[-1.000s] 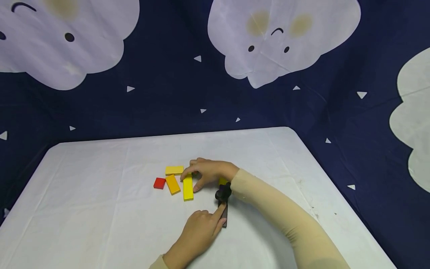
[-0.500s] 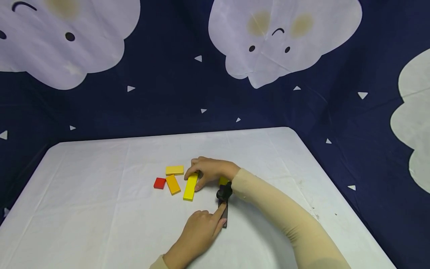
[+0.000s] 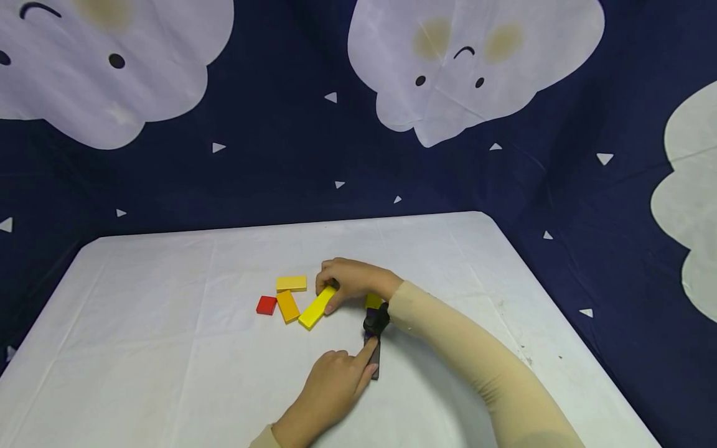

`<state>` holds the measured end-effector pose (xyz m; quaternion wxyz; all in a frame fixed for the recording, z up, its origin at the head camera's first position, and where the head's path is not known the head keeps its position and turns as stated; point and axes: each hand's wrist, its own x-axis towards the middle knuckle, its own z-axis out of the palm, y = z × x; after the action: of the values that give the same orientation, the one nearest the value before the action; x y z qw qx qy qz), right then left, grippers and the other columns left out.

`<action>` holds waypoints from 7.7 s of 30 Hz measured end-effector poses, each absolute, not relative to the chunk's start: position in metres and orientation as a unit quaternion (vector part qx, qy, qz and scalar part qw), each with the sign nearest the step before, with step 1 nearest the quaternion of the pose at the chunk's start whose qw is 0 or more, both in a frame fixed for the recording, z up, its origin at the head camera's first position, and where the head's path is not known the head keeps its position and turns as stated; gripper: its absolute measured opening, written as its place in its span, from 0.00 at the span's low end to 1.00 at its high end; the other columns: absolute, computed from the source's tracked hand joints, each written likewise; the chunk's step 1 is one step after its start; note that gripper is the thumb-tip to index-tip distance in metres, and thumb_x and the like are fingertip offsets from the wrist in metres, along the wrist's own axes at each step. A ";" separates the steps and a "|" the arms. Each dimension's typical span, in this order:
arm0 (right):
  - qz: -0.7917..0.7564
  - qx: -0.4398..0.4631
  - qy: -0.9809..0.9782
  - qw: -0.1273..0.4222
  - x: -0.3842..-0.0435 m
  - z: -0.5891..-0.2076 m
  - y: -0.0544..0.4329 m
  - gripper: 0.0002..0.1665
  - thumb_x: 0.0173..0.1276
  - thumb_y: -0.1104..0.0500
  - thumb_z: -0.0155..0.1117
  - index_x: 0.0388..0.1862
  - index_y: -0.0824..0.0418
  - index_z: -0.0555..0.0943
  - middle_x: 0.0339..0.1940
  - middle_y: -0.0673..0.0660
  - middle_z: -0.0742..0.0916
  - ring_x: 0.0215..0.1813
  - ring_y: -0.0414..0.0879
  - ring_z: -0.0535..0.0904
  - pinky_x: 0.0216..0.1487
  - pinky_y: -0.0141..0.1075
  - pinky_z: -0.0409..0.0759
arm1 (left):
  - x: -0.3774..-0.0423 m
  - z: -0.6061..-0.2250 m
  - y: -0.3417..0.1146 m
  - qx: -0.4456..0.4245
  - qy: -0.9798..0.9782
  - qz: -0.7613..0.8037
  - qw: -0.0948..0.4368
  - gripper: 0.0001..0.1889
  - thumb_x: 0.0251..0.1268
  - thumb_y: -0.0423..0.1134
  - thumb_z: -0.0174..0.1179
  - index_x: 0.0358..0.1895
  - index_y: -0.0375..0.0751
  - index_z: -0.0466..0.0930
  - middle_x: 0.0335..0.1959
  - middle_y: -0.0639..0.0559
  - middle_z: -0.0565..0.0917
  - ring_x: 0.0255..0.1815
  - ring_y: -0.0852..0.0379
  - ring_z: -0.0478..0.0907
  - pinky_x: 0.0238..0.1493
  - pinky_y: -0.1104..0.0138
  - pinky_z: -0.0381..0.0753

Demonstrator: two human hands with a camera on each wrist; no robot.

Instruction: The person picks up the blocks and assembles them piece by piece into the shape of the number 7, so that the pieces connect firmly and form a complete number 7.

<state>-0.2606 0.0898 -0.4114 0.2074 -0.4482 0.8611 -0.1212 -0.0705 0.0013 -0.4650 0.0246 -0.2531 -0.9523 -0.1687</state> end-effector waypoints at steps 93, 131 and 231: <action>-0.138 -0.091 0.981 0.099 -0.291 -0.427 0.186 0.40 0.67 0.43 0.60 0.77 0.47 0.63 0.71 0.59 0.77 0.69 0.60 0.74 0.64 0.59 0.72 | -0.070 -0.469 0.001 -0.252 -0.955 -0.148 0.046 0.23 0.75 0.53 0.51 0.67 0.50 0.75 0.24 0.53 0.85 0.24 0.58 0.77 0.34 0.64 0.76; -0.206 -0.095 0.956 0.188 -0.283 -0.423 0.183 0.64 0.59 0.34 0.69 0.82 0.55 0.47 0.80 0.60 0.63 0.79 0.59 0.59 0.77 0.54 0.58 | -0.069 -0.463 0.000 -0.244 -0.955 -0.166 0.020 0.24 0.75 0.54 0.50 0.68 0.51 0.74 0.31 0.52 0.88 0.30 0.57 0.81 0.42 0.60 0.79; -0.226 -0.120 0.952 0.170 -0.251 -0.432 0.184 0.61 0.60 0.33 0.68 0.80 0.61 0.52 0.64 0.62 0.80 0.64 0.54 0.76 0.70 0.51 0.69 | -0.056 -0.460 -0.001 -0.253 -0.953 -0.166 -0.027 0.25 0.75 0.56 0.49 0.69 0.53 0.73 0.33 0.55 0.87 0.27 0.61 0.72 0.38 0.64 0.75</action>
<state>-0.2506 0.1838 -0.4316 0.1696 -0.1196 0.9518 -0.2258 -0.0561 -0.0008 -0.4603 -0.0266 -0.2530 -0.9527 -0.1665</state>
